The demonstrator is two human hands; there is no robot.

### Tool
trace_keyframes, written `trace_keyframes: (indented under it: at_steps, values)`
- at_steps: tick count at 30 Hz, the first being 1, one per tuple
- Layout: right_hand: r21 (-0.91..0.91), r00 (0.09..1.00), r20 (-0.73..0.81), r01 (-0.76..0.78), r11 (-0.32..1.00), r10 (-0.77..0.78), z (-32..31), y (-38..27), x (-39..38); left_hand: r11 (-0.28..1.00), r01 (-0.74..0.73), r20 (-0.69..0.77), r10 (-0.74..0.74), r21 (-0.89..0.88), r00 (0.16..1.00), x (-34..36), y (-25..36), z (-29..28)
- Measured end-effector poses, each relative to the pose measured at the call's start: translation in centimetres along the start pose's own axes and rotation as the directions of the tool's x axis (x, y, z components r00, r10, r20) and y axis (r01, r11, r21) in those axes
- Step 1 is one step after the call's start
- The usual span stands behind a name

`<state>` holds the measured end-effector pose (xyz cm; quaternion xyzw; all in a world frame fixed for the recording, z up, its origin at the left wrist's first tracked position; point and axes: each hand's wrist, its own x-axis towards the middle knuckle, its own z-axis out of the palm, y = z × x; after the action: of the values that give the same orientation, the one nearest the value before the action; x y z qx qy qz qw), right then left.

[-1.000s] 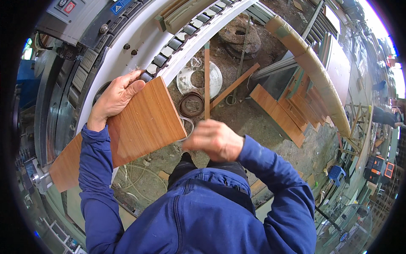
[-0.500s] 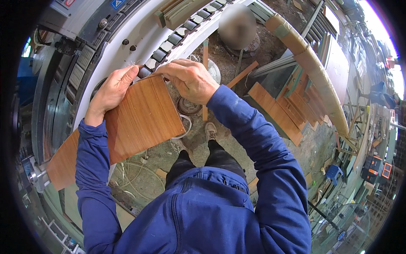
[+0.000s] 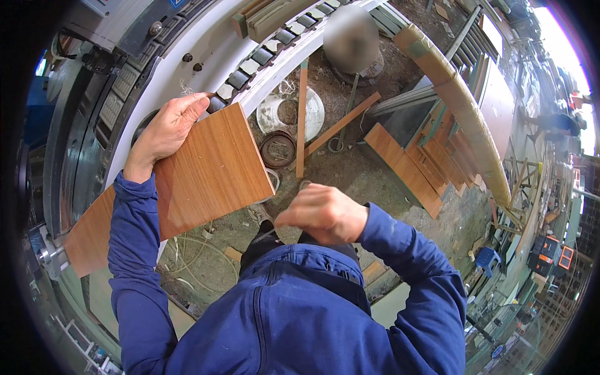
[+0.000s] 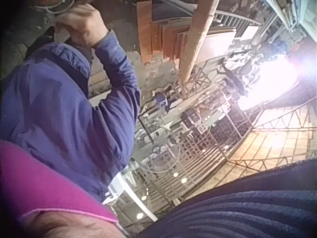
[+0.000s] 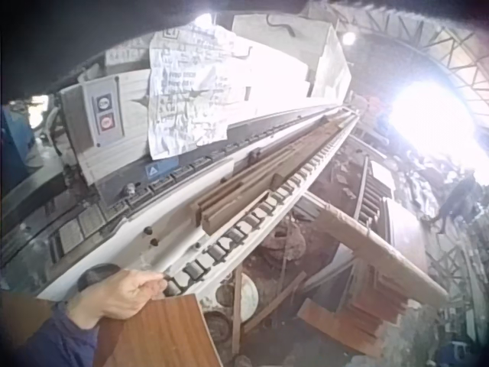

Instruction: The person feeds wooden panels into an edge-banding machine, then trims the edges and corners of the panels using a blade.

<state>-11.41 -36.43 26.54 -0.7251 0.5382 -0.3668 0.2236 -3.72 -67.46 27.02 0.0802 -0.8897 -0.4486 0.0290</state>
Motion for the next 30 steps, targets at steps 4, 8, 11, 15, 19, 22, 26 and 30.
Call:
trace_keyframes:
  at_steps: [4,8,11,15,19,22,26,30]
  values:
    - [0.455,0.717,-0.306,-0.467,0.758,0.626,-0.8,-0.2,1.7,0.997,0.076,0.051,-0.076,0.001,0.996,-0.1,0.5,-0.3]
    - [0.512,0.633,-0.241,-0.561,0.65,0.736,0.4,0.7,4.8,0.996,0.036,0.053,-0.032,-0.076,0.998,0.2,-0.4,0.1]
    - [0.668,0.542,-0.28,-0.482,0.566,0.792,0.3,2.7,6.0,0.996,0.057,0.038,-0.054,-0.069,0.998,0.2,-0.2,0.1]
    - [0.713,0.472,-0.346,-0.429,0.554,0.811,-0.3,5.4,9.1,0.999,0.041,0.062,-0.041,0.011,0.997,0.2,0.4,-0.7]
    - [0.639,0.436,-0.43,-0.472,0.608,0.791,-0.7,5.4,11.1,0.999,-0.007,-0.002,0.007,0.035,1.0,-0.2,-0.8,-0.1]
    - [0.669,0.507,-0.365,-0.44,0.598,0.781,-0.8,4.5,10.3,0.988,-0.071,-0.145,0.091,0.138,0.985,0.0,-0.3,0.9]
    - [0.748,0.507,-0.388,-0.316,0.584,0.77,-1.0,6.1,8.8,0.973,-0.098,-0.325,0.164,0.21,0.931,-0.4,0.8,1.5]
    - [0.428,0.619,-0.492,-0.441,0.789,0.613,-1.2,7.1,8.5,0.883,0.232,-0.48,-0.008,0.408,0.877,-3.7,1.7,0.2]
